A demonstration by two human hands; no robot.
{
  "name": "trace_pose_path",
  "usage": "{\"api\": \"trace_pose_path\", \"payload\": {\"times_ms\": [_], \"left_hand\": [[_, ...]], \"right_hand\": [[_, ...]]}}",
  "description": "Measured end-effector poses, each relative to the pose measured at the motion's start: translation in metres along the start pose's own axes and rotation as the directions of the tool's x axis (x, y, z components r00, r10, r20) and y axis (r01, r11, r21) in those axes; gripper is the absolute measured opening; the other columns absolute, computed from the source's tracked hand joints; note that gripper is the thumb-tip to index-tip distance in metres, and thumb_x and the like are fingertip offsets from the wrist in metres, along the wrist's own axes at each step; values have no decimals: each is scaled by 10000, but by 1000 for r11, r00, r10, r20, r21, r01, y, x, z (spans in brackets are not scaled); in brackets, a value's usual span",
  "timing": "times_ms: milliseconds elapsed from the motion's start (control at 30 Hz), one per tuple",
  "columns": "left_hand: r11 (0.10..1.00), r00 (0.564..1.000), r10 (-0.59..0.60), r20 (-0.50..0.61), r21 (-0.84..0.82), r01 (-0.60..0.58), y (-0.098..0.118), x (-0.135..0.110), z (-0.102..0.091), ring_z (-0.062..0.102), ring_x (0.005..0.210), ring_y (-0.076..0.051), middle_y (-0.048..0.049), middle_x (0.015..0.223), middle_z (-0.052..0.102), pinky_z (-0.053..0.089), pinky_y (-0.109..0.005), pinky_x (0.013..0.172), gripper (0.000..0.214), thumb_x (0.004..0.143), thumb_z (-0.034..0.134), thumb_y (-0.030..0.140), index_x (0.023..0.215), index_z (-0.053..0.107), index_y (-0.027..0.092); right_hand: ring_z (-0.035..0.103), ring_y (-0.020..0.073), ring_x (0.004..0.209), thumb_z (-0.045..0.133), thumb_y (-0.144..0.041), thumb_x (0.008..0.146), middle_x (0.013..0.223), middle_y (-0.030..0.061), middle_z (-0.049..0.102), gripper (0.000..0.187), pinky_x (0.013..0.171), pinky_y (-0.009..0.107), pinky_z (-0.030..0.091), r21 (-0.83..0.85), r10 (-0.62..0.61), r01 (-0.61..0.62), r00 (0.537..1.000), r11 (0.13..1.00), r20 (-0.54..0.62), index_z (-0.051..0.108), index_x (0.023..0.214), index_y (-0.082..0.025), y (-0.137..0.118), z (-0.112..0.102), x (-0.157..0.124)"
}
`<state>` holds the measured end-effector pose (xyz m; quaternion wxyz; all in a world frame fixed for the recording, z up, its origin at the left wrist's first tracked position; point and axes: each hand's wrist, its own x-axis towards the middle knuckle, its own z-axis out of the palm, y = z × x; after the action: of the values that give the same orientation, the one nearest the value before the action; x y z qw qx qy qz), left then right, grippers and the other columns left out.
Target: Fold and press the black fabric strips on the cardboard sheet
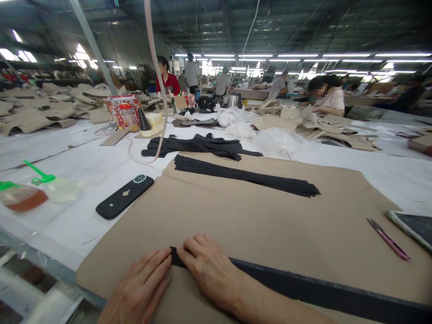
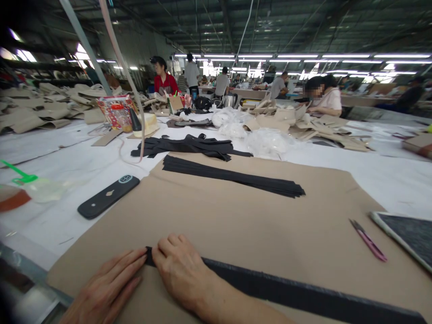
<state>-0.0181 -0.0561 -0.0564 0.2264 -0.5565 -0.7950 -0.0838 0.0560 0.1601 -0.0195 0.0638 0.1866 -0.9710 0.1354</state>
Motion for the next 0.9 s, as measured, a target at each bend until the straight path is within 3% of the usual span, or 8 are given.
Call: {"api": "trace_pose_path", "payload": {"times_ms": [433,667,767,833,900], "left_hand": [[995,996,-94,5,-17,94,-7,-3,-4,574,1099,-155,-17,1237,606,461,-254,936,355,904,499,368,1242,565,281],[1000,999,7,47,24,-8,-10,0,-2,474,1233,-154,-17,1366,517,363,-252,1037,400,895,497,288,1290,523,223],[995,994,95,59,26,-97,-15,7,-5,487,1223,-144,-20,1323,563,370,-244,1024,390,892,486,264,1276,529,208],[990,987,143,71,5,-143,-18,12,-7,518,1186,-133,-15,1287,594,393,-234,997,377,892,480,259,1263,537,217],[986,983,167,78,-5,-168,-21,14,-8,539,1156,-127,-5,1270,607,406,-230,975,363,893,477,270,1247,546,228]], "right_hand": [[429,204,893,445,-145,914,1002,27,535,272,765,358,355,-9,12,-11,999,1000,46,459,1175,-218,-2,-7,9],[445,219,927,528,-155,821,1051,58,533,433,835,365,389,-24,36,-35,999,999,27,423,1240,-177,-3,-9,8],[455,208,919,542,-143,813,1016,70,536,300,853,326,398,-34,9,-8,1000,999,23,489,1108,-140,5,-11,2],[462,186,864,483,-121,873,948,60,540,124,821,289,404,-52,-39,40,999,998,22,521,988,-146,11,-12,-3],[463,172,815,437,-124,923,901,48,540,97,781,270,407,-79,-90,90,996,993,10,530,938,-149,18,-12,-8]]}}
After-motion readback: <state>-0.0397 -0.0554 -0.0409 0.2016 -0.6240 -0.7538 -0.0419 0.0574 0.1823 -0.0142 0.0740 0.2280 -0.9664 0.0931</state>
